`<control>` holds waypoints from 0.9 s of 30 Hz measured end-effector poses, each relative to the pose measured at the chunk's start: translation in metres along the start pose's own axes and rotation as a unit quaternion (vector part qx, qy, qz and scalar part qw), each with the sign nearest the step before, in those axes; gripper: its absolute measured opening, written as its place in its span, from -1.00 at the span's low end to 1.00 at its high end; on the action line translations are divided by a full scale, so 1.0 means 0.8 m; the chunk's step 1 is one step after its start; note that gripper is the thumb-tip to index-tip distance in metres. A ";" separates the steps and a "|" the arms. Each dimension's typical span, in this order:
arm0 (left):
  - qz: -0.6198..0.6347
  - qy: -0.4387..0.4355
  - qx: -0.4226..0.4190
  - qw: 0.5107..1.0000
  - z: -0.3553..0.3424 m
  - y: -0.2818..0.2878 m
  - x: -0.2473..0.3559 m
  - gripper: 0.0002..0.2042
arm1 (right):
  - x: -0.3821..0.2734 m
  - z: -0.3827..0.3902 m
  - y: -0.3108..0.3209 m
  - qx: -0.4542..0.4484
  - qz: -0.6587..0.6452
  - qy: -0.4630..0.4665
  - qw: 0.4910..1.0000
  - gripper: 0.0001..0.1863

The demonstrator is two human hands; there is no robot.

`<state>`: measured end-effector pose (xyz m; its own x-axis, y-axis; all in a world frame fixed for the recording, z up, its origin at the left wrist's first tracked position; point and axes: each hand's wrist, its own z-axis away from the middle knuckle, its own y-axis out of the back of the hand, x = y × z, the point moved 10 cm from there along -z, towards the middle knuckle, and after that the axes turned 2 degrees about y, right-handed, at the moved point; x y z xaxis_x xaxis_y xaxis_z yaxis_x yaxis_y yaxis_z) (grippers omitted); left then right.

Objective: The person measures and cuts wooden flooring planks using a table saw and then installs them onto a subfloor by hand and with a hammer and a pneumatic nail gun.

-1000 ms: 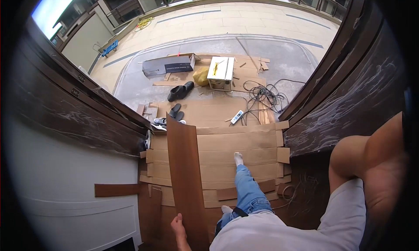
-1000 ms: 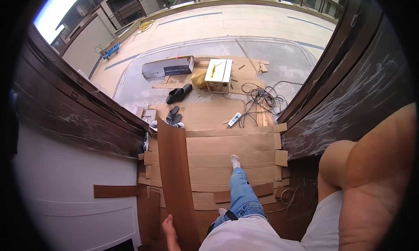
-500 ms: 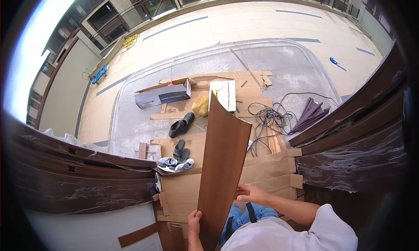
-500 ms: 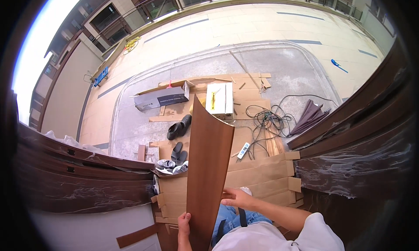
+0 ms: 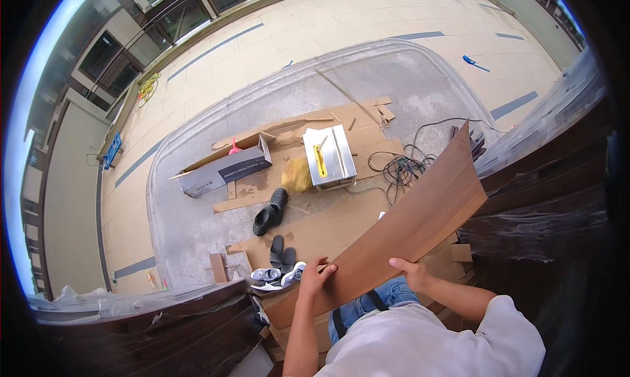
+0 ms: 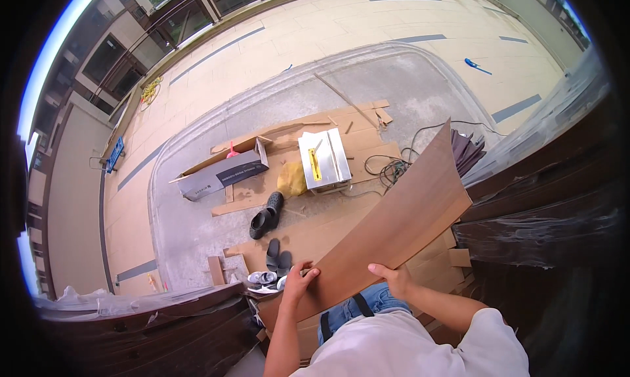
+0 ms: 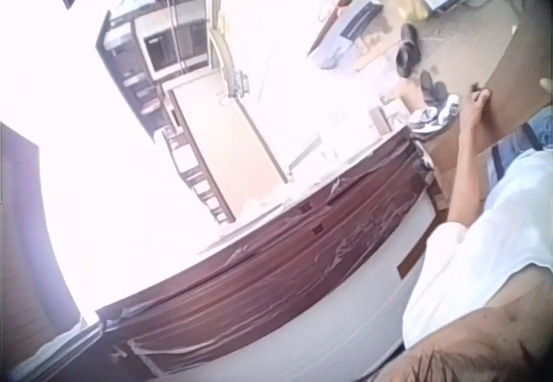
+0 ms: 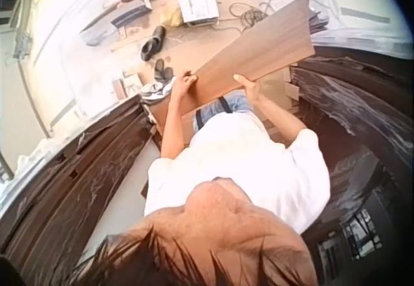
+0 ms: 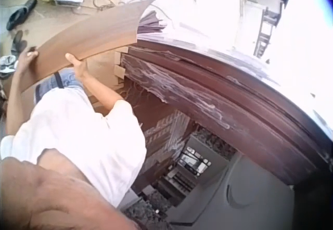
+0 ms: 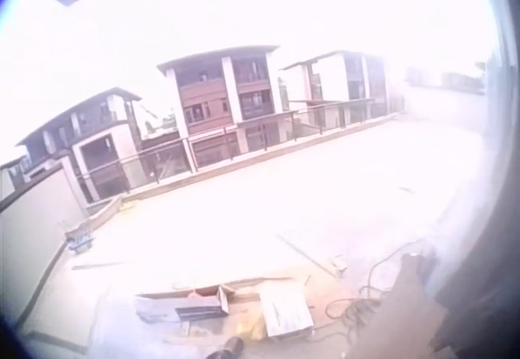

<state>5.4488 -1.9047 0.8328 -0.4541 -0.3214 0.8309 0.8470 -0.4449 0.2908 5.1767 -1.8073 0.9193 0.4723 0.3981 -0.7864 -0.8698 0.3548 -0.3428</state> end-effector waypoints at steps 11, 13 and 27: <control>0.458 0.353 0.387 0.718 -0.043 0.151 -0.171 -0.07 | -0.044 -0.242 -0.172 0.005 -0.110 0.038 0.993 -0.61; 0.599 0.195 0.252 0.735 -0.135 0.144 -0.166 -0.23 | -0.041 -0.296 -0.200 -0.031 -0.112 0.017 0.993 -0.62; 0.674 0.003 0.245 0.697 -0.411 0.319 -0.113 -0.67 | 0.021 -0.590 -0.294 -0.283 0.066 0.015 0.957 -0.50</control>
<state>5.6153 -2.2643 0.6763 0.8457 -0.1753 0.5041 0.4971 0.6026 -0.6243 5.3219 -2.2839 0.7443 0.3565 0.3803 -0.8534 -0.8634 -0.2150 -0.4565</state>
